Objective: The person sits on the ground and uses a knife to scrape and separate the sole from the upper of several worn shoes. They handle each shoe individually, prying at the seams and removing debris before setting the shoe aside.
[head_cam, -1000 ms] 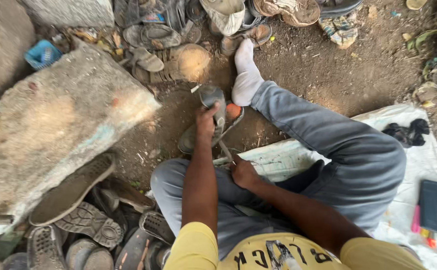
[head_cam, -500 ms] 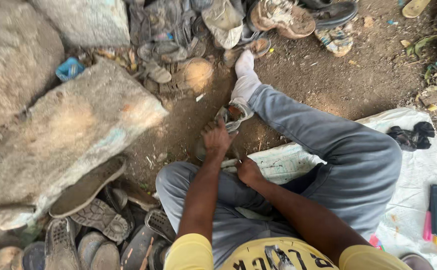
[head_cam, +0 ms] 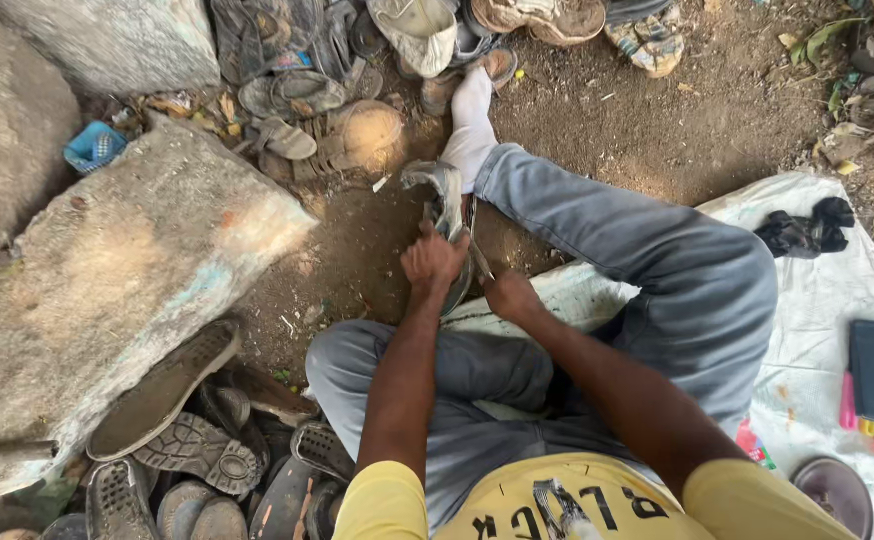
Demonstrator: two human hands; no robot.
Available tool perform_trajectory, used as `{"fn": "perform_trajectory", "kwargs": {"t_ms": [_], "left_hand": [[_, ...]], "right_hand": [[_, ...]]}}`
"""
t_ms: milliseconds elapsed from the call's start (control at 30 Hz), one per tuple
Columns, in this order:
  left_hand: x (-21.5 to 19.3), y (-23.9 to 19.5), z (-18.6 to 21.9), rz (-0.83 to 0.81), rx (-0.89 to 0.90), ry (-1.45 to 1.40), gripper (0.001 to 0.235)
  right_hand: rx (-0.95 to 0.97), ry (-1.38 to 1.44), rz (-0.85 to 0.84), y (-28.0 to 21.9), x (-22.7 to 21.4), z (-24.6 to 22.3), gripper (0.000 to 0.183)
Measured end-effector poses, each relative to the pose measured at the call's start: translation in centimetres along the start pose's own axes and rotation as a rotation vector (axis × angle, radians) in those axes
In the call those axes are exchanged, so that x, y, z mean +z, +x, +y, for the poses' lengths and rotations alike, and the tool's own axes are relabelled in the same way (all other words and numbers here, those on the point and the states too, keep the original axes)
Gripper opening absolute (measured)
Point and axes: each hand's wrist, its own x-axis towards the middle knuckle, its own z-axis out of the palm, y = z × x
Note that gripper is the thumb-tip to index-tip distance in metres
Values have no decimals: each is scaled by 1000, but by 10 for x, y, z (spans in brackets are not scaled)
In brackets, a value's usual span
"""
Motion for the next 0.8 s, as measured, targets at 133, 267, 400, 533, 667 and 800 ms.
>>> {"fn": "perform_trajectory", "kwargs": {"t_ms": [133,267,400,533,667,800], "left_hand": [[-4,0,0,-37,-4,11,99],[-7,0,1,-56,-13,10,98],[-8,0,0,-60,5,-7,98],[-2,-2,-6,-6,44,16,98],[-12,-4,-2,-10,22,-10,90],[-17,-7,-3,-64,5,-32,82]], "right_hand": [[-304,-303,75,62,26,25,30],[-86,-172,134,74,35,23,44],[-323,-266,30,10,35,37,34],[-220,-241,-8,-33,21,31,33],[-287,-260,-12,-1,28,27,30],[-123,-159,-50,-27,16,4,35]]}}
